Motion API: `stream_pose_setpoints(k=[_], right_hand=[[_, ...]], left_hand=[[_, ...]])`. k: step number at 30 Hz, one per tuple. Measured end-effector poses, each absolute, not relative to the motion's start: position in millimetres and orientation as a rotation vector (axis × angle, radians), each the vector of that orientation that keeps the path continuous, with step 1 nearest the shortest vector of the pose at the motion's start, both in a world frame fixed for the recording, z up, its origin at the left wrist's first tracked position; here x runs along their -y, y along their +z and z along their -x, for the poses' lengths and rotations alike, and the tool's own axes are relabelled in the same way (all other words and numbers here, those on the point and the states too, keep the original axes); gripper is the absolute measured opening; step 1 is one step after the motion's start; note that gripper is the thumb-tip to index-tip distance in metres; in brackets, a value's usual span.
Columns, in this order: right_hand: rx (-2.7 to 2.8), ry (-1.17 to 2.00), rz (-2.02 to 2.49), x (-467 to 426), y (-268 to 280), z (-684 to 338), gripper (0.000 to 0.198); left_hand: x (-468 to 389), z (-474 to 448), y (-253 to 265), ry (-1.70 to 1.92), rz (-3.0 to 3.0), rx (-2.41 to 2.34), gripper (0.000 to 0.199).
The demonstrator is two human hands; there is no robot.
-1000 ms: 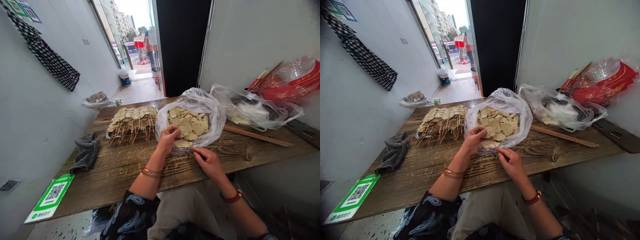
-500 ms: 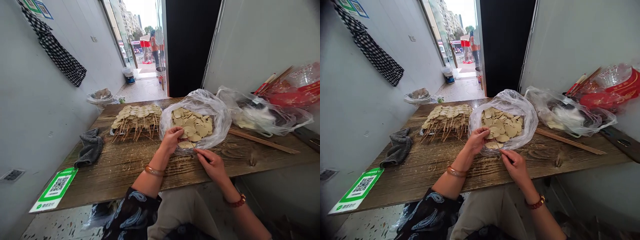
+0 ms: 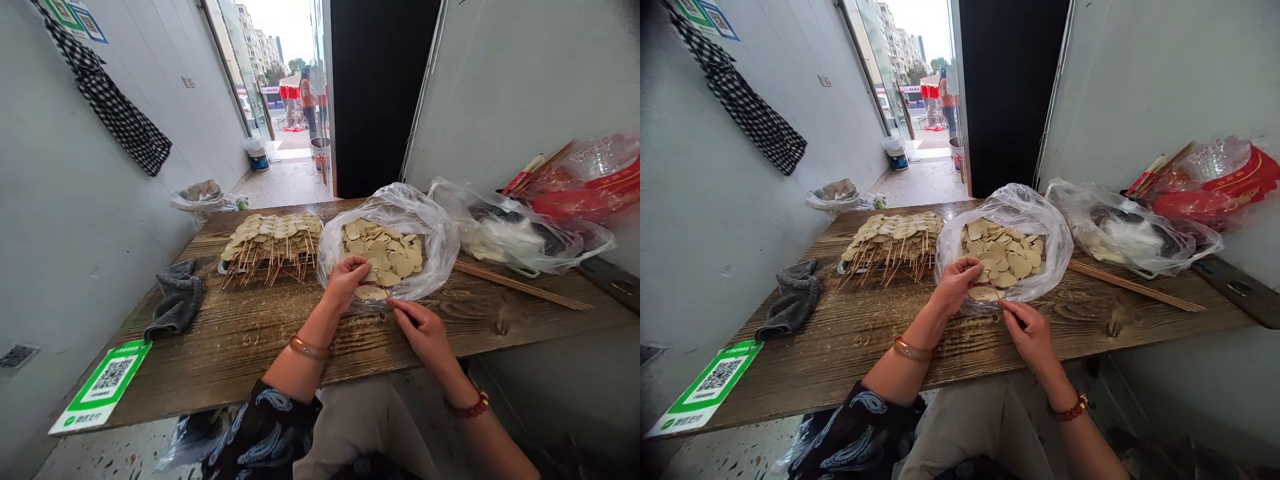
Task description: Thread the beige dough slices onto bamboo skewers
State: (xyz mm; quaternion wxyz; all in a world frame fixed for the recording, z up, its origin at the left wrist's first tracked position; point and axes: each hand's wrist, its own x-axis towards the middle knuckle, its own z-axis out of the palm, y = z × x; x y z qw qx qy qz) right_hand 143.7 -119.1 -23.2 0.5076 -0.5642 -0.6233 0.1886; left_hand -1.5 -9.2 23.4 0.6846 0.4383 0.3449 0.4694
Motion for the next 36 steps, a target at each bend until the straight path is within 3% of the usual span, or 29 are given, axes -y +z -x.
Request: stream_pose_setpoints(k=[15, 25, 31, 36], right_hand=[[1.484, 0.431, 1.407, 118.2, -20.4, -143.7, 0.022], [1.387, 0.434, 1.430, 118.7, -22.4, -145.0, 0.022], [1.339, 0.436, 1.425, 121.9, -17.9, -144.0, 0.023], [1.402, 0.439, 1.396, 120.3, -20.3, -144.0, 0.021]], left_hand=[[1.6, 0.1, 14.9, 1.109, -1.410, -0.942, 0.016], [9.4, -7.0, 18.0, 0.930, -1.476, -0.768, 0.023], [14.9, -5.8, 22.2, 0.867, -1.196, -0.757, 0.039], [15.5, -5.6, 17.9, 0.804, -1.185, -0.680, 0.033]])
